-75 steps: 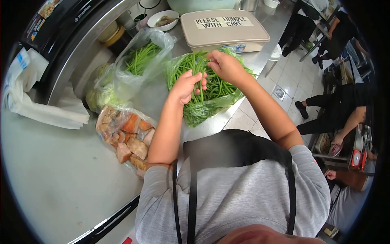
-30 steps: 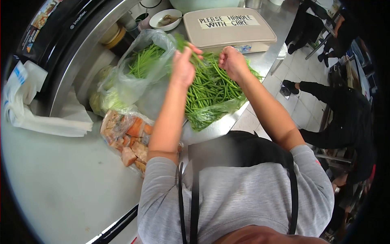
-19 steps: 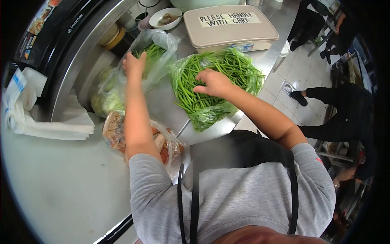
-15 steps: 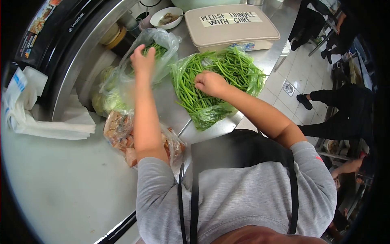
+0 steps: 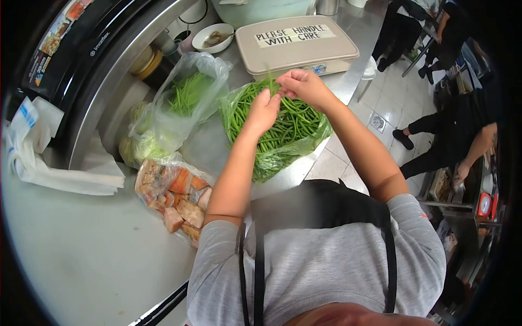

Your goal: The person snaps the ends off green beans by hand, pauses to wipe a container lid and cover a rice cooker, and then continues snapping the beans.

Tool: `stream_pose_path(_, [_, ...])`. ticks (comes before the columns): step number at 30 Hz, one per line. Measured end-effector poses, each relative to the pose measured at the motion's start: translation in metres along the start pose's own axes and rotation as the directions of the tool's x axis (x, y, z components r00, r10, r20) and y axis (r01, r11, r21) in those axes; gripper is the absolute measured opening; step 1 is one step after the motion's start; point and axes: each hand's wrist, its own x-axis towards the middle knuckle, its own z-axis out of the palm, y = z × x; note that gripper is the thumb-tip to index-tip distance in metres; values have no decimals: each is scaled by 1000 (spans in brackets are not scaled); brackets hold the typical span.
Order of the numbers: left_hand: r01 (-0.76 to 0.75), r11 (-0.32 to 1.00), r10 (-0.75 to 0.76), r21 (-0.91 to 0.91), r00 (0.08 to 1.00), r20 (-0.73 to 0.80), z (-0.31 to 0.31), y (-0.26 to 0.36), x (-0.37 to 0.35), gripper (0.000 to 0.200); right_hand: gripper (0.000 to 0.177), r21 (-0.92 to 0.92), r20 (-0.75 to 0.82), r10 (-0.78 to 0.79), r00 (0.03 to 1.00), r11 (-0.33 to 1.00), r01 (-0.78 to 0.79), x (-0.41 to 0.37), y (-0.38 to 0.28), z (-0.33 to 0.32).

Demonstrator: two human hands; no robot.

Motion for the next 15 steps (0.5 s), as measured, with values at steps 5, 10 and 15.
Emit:
stream_pose_path(5, [247,952,-229,-181,967,114,-5,14,-6,16,14,-813,229,-444,866,403,421,-4,13,-18])
stream_pose_path(10, [395,670,-269,-629,918,290,1,-3,-1,11,21,-865,-123,-262,957,500,26,-12,22,-4])
stream_pose_path(15, [163,603,-274,-781,962,-11,-1,-3,3,8,29,-452,38,168,985,882,-133,-21,39,-4])
